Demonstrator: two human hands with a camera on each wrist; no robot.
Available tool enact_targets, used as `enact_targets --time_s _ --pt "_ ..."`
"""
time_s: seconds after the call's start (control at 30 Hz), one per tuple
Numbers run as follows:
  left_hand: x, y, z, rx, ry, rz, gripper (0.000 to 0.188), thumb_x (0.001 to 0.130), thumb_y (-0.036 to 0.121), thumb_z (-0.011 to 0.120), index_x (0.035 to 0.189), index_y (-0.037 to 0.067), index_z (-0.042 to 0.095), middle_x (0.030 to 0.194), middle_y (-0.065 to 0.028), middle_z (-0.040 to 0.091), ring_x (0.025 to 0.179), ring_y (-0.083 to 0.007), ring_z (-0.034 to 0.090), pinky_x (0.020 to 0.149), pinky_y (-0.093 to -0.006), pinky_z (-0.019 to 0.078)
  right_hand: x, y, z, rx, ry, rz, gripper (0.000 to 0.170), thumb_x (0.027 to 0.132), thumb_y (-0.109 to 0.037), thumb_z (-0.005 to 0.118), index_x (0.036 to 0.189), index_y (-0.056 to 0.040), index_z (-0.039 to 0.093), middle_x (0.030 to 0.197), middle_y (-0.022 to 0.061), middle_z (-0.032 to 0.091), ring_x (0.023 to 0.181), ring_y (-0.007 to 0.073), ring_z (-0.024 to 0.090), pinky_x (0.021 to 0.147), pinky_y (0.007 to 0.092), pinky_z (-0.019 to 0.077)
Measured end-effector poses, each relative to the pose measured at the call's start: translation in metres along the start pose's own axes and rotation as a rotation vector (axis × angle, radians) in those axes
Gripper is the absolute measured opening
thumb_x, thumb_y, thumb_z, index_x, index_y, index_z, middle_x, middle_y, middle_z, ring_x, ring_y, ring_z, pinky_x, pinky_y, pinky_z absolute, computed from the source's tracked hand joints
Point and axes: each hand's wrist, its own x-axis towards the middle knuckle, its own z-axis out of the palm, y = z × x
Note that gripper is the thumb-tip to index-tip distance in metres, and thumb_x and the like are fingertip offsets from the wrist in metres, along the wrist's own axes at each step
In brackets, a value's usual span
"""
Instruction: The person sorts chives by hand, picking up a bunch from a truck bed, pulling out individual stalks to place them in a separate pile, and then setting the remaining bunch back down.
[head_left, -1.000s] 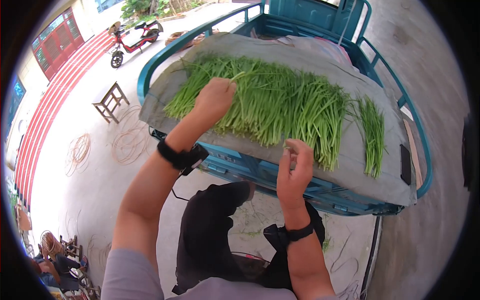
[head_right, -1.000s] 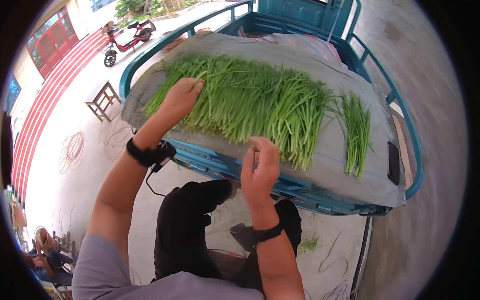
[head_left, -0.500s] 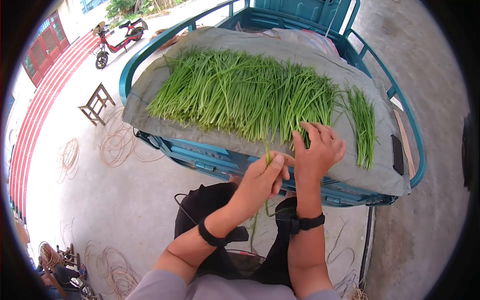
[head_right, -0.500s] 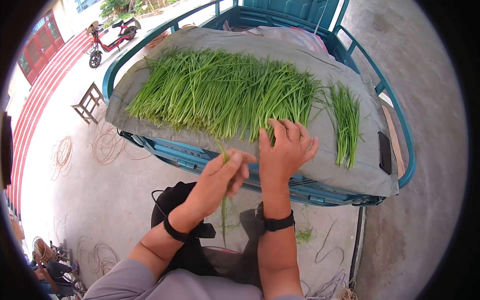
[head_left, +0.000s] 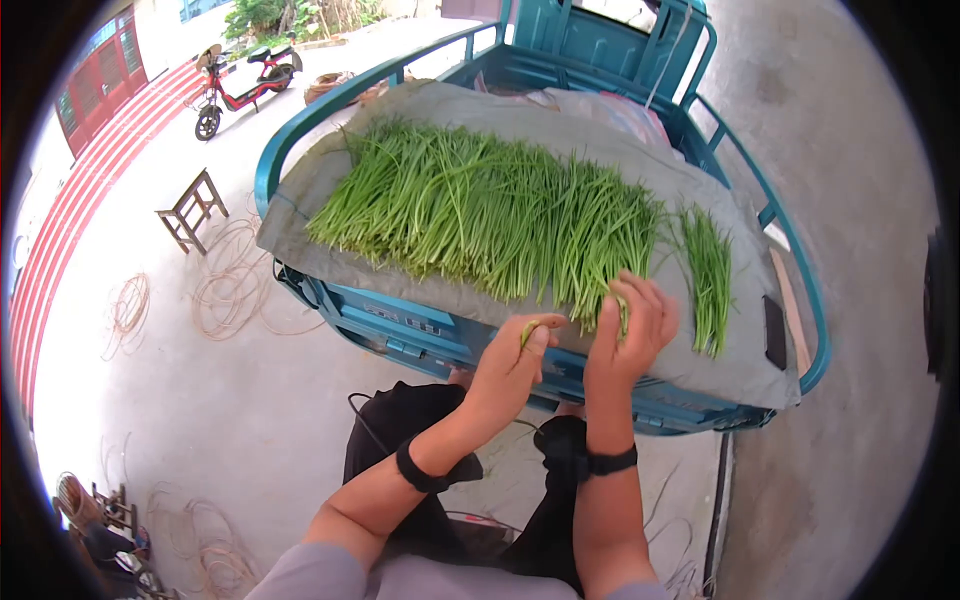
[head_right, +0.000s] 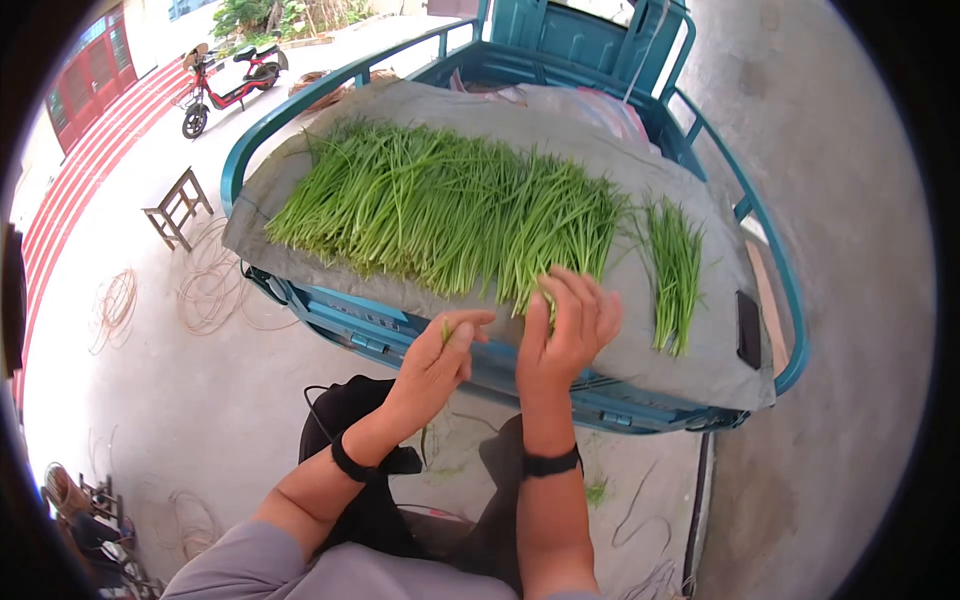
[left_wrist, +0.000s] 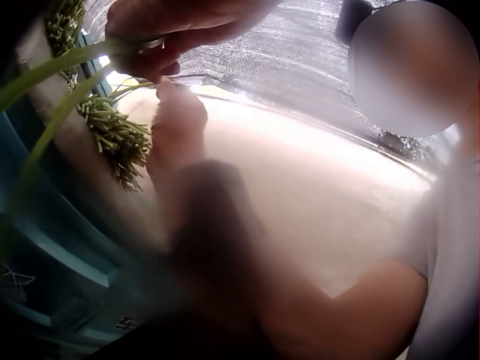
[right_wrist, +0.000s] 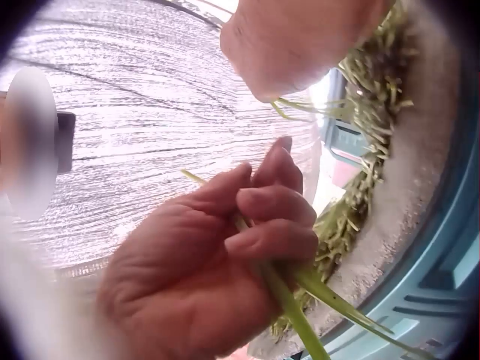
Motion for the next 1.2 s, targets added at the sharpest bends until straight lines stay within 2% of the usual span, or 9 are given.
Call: enact_targets --time_s 0.1,0.2,0.47,0.57,0.67,0.7,0.8,1.0,1.2 --pt "-0.007 0.01 -0.004 0.25 0.068 0.419 0.033 0.101 0.02 0.037 0.125 0.002 0.05 0.107 -0.0065 0.053 0.085 -0.0104 0.05 0.076 -0.0233 0.0434 0.005 -0.028 -0.032 0.178 -0.15 0.077 0.014 0.083 -0.013 0.061 0.096 -0.0093 0.062 0.095 0.0065 0.062 0.095 0.0274 0.054 0.1 0.0442 0.0325" --pt "-0.023 0.032 -0.002 0.278 0.067 0.536 0.036 0.101 0.02 0.036 0.131 0.0 0.045 0.12 -0.0092 0.051 0.107 -0.0157 0.049 0.094 -0.028 0.0386 0.0 -0.058 -0.057 0.251 -0.29 0.176 0.014 0.082 -0.011 0.062 0.096 -0.0074 0.062 0.093 0.0076 0.062 0.091 0.0286 0.054 0.096 0.0406 0.0365" --pt "-0.088 0.056 0.005 -0.216 -0.259 0.06 0.042 0.102 0.023 0.035 0.133 -0.004 0.04 0.125 -0.0095 0.052 0.114 -0.0142 0.048 0.099 -0.0283 0.0357 -0.023 -0.1 -0.114 0.275 -0.367 0.159 0.012 0.08 -0.009 0.065 0.09 -0.0041 0.065 0.109 0.0101 0.058 0.103 0.0253 0.05 0.087 0.0343 0.0402" --pt "-0.104 0.055 0.002 -0.278 -0.345 -0.028 0.043 0.102 0.025 0.035 0.134 -0.004 0.039 0.123 -0.0099 0.052 0.114 -0.0133 0.047 0.098 -0.0281 0.0374 -0.031 -0.105 -0.127 0.435 -0.461 0.314 0.013 0.081 -0.011 0.065 0.092 -0.0035 0.066 0.117 0.0102 0.056 0.106 0.0212 0.047 0.088 0.0321 0.0388" --pt "-0.116 0.046 -0.007 -0.275 -0.521 -0.024 0.041 0.102 0.026 0.036 0.129 -0.003 0.044 0.114 -0.0081 0.058 0.109 -0.0131 0.051 0.096 -0.028 0.0394 -0.034 -0.114 -0.139 0.77 -0.57 0.693 0.015 0.084 -0.013 0.064 0.094 -0.0018 0.066 0.117 0.0079 0.055 0.093 0.0133 0.052 0.073 0.0257 0.0429" --pt "-0.12 0.047 -0.01 -0.313 -0.591 -0.046 0.04 0.102 0.027 0.036 0.127 -0.002 0.046 0.112 -0.0076 0.059 0.107 -0.0131 0.052 0.095 -0.028 0.0398 -0.029 -0.118 -0.145 0.978 -0.651 0.93 0.017 0.086 -0.013 0.062 0.096 0.0001 0.066 0.116 0.0045 0.055 0.068 0.0051 0.053 0.05 0.0202 0.0374" --pt "-0.127 0.043 -0.009 -0.434 -0.716 -0.112 0.036 0.101 0.028 0.036 0.118 0.0 0.051 0.102 -0.0069 0.062 0.098 -0.0147 0.057 0.09 -0.0282 0.0436 -0.034 -0.118 -0.145 1.002 -0.77 0.999 0.018 0.088 -0.013 0.061 0.098 0.0016 0.064 0.102 0.0026 0.06 0.046 0.0011 0.045 0.037 0.0191 0.0258" --pt "-0.142 0.036 -0.01 -0.686 -0.724 -0.285 0.037 0.101 0.03 0.036 0.103 -0.001 0.057 0.095 -0.0089 0.062 0.089 -0.0189 0.062 0.084 -0.03 0.0475 -0.032 -0.137 -0.151 0.911 -0.917 0.965 0.022 0.091 -0.014 0.057 0.105 0.001 0.063 0.078 0.0028 0.063 0.038 0.0042 0.044 0.035 0.0194 0.0311" --pt "-0.144 0.033 -0.017 -0.686 -0.76 -0.317 0.032 0.101 0.027 0.038 0.101 0.001 0.056 0.092 -0.0064 0.06 0.085 -0.0155 0.058 0.076 -0.0283 0.047 -0.043 -0.124 -0.147 0.827 -1.019 0.81 0.029 0.092 -0.018 0.057 0.109 0.0041 0.061 0.079 0.0069 0.065 0.037 0.0054 0.048 0.034 0.0195 0.0392"
